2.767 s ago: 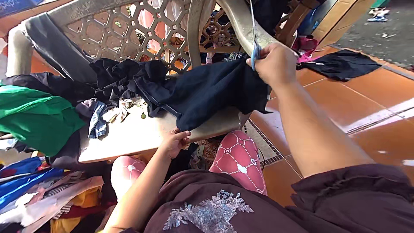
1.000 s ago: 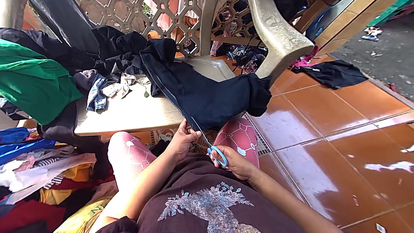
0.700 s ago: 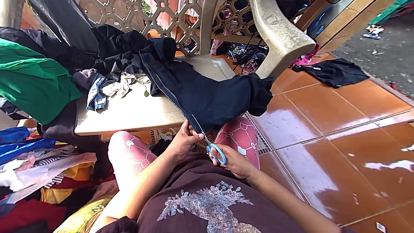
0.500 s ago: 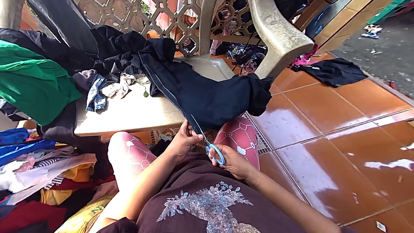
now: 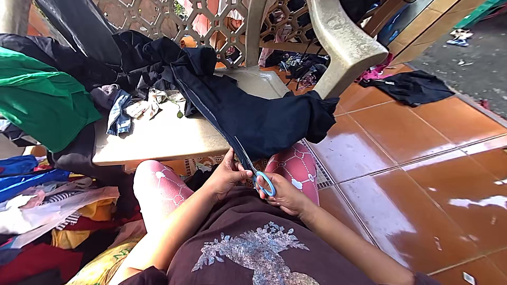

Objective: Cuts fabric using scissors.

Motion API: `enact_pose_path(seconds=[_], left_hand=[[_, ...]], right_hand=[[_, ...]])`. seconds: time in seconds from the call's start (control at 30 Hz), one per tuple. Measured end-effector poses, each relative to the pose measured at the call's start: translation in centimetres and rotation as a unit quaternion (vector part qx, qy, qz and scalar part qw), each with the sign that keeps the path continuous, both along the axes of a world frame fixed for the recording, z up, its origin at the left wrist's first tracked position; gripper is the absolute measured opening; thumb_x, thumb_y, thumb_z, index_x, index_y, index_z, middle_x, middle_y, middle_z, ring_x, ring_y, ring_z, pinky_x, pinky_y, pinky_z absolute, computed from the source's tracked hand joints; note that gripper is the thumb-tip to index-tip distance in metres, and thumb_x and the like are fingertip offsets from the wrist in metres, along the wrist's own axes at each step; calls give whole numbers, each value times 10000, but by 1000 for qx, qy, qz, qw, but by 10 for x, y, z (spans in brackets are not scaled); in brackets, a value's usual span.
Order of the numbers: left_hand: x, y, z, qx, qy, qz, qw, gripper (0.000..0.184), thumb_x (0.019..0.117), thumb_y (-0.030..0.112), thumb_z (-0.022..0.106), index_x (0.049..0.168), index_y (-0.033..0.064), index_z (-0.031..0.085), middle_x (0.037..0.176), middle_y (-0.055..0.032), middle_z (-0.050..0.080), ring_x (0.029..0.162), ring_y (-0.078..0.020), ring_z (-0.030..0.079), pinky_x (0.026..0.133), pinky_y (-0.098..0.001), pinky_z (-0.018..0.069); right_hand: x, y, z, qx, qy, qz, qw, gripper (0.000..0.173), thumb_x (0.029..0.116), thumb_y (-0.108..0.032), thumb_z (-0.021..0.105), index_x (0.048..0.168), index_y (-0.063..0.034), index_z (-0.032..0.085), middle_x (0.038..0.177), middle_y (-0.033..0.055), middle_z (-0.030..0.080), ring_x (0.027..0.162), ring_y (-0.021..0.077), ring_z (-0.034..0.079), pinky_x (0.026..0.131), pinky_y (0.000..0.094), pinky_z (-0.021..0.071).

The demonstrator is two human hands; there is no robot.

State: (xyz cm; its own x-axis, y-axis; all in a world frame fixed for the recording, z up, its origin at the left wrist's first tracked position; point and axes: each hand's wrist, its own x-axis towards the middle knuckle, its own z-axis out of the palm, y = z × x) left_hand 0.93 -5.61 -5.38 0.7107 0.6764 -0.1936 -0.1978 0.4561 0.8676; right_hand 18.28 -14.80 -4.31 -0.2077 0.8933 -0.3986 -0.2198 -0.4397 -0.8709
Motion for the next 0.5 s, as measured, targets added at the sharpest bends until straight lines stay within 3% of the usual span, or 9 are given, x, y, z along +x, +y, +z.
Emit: enact_pose_path(seconds=[0.2, 0.3, 0.43, 0.5], left_hand=[[-8, -5, -1, 7, 30, -34, 999, 1018, 830, -108, 657, 1570, 68, -19, 846, 10, 619, 738, -78, 662, 746, -233, 568], [-11, -5, -1, 12, 32, -38, 999, 971, 832, -105, 663, 1557, 64, 39, 879, -3, 636, 757, -80, 667, 746, -231, 565], [-16, -5, -3, 25, 65, -49, 996, 809, 835, -98, 676, 1473, 75, 208, 927, -3, 633, 764, -70, 653, 732, -227, 557], [-21, 1, -2, 33, 104, -77, 991, 766, 840, -84, 691, 1451, 62, 252, 991, -13, 637, 823, -69, 659, 803, -246, 564]], right_hand=[[1, 8, 0, -5, 3, 26, 1000, 210, 1079, -237, 436, 926, -136, 538, 650, -89, 551, 443, -62, 381, 418, 91, 295], [-1, 9, 0, -6, -16, 31, 999, 205, 1079, -237, 455, 922, -135, 538, 638, -92, 531, 438, -57, 362, 416, 98, 284], [-3, 9, -1, -5, -49, 34, 998, 184, 1072, -207, 490, 914, -126, 540, 629, -94, 515, 442, -47, 366, 421, 109, 290], [-3, 9, -1, -7, -56, 35, 998, 178, 1070, -188, 495, 909, -124, 539, 633, -94, 513, 449, -47, 372, 427, 108, 294]])
